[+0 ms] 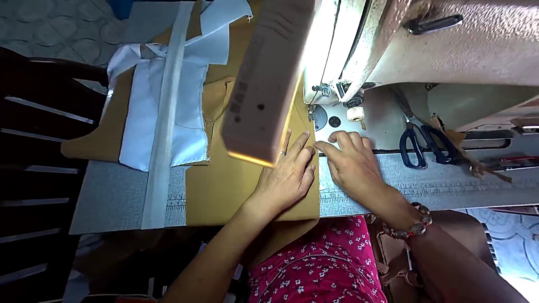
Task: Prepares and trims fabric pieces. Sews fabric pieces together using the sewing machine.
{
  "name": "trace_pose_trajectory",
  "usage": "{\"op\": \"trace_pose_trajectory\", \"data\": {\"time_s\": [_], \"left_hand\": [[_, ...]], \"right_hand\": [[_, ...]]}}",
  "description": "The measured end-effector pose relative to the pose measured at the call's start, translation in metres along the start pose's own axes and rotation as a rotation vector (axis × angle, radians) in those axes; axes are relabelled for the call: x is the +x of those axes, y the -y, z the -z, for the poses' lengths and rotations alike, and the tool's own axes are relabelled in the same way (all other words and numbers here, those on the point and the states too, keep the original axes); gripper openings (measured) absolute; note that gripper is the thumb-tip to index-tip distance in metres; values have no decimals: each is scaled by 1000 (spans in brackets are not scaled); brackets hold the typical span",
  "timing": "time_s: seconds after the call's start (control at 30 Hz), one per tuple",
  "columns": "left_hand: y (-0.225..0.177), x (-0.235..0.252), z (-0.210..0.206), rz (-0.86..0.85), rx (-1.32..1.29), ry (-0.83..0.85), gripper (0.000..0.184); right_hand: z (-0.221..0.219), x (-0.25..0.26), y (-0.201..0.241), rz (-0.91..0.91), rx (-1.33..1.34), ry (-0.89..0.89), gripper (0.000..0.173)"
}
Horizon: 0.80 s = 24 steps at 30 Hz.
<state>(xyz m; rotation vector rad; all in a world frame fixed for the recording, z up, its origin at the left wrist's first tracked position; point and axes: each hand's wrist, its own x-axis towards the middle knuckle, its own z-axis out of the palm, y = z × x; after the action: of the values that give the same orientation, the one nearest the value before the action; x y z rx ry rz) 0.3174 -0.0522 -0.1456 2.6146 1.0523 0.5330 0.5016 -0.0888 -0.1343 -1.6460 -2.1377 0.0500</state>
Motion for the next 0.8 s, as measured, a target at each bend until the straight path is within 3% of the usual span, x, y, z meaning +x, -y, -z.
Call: {"op": "trace_pose_trajectory", "data": {"time_s": [0.27,0.37,0.63,0.8], "left_hand": [[18,29,9,-4,-39,42,37],[23,36,11,-10,-48,52,35],[44,55,12,-12,-23,107,42],[28,34,25,1,8,148,47]], "right_hand": [[2,26,-9,-36,10,30,31],[-9,31,-14,-59,20,-38,30],[-9,22,-13,-66,58,-61,27],[1,10,-12,-57,183,-55,29]]}}
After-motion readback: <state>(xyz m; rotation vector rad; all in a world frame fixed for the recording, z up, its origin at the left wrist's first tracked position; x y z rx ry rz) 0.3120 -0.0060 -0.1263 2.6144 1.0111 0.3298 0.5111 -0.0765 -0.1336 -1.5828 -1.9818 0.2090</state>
